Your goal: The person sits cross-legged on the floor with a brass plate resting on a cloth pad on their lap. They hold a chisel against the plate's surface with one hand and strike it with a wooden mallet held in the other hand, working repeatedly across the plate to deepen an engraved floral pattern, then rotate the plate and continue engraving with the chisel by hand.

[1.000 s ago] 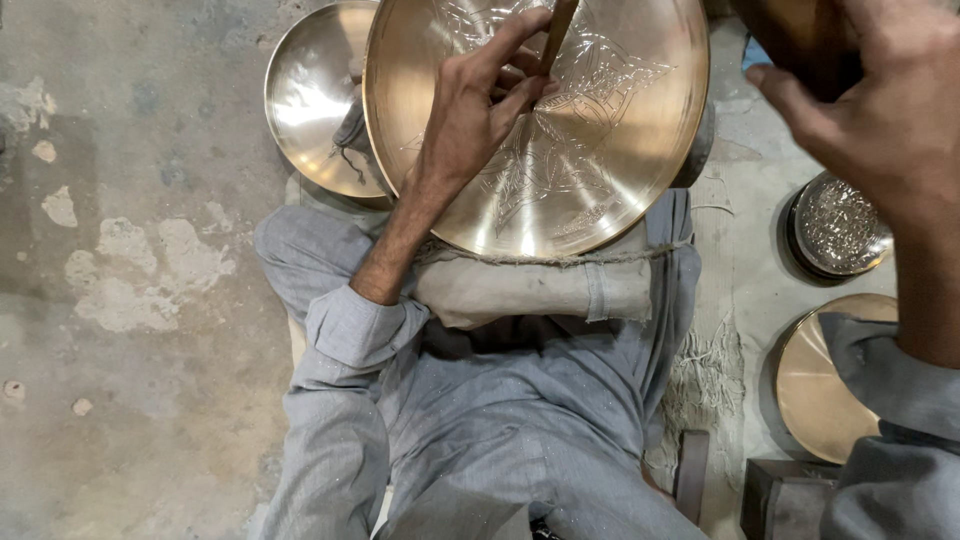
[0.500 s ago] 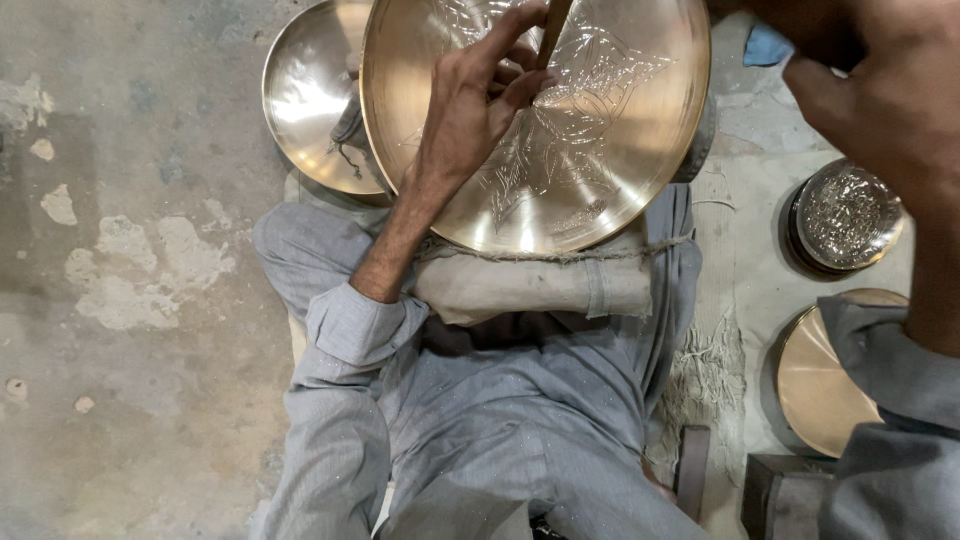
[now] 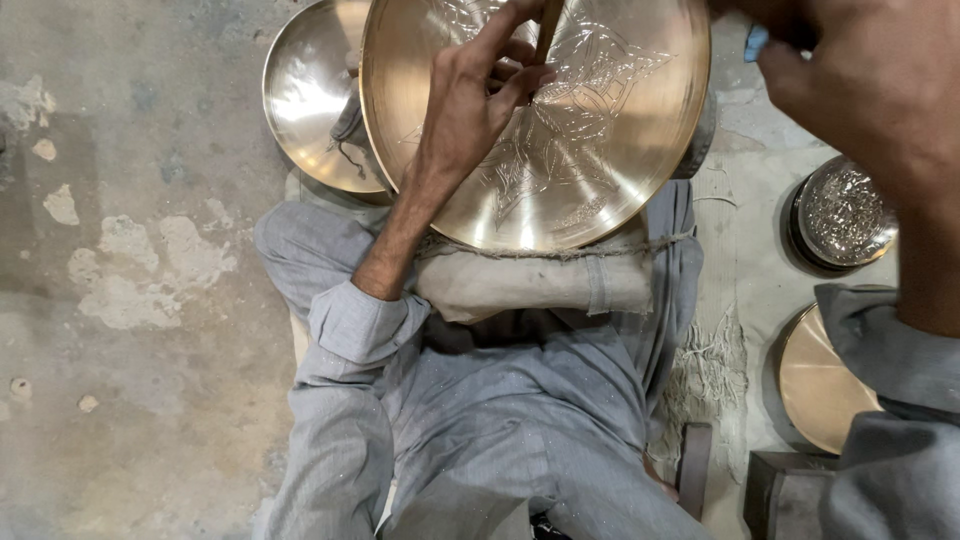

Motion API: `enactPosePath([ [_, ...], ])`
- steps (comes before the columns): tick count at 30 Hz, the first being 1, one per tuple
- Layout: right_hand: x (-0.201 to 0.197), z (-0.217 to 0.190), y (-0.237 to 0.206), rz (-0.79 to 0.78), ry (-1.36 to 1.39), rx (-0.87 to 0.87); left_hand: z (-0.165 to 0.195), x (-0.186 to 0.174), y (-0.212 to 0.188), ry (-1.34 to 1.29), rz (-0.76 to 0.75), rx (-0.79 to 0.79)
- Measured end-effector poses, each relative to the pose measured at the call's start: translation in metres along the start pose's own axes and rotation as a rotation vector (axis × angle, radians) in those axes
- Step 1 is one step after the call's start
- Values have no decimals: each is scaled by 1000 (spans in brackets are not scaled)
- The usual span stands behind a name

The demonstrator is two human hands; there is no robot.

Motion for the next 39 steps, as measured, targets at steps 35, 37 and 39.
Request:
enactPosePath([
  [35,20,-1,3,62,-40,-39,9,2,-5,14,-4,-27],
  [37,23,-3,2,62,118,-17,9,1,-5,18,-6,-62],
  [39,27,-4,2,5,148,-15,10,0,-5,31,-17,-65],
])
Point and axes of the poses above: each hand's wrist, its own y-axis towards the middle knuckle, its own x-axis out of the palm, z = x × y, the point moved 1 cm from there along y, towards the middle knuckle, and after that the axes turned 12 degrees about -y, right-handed, at the moved point
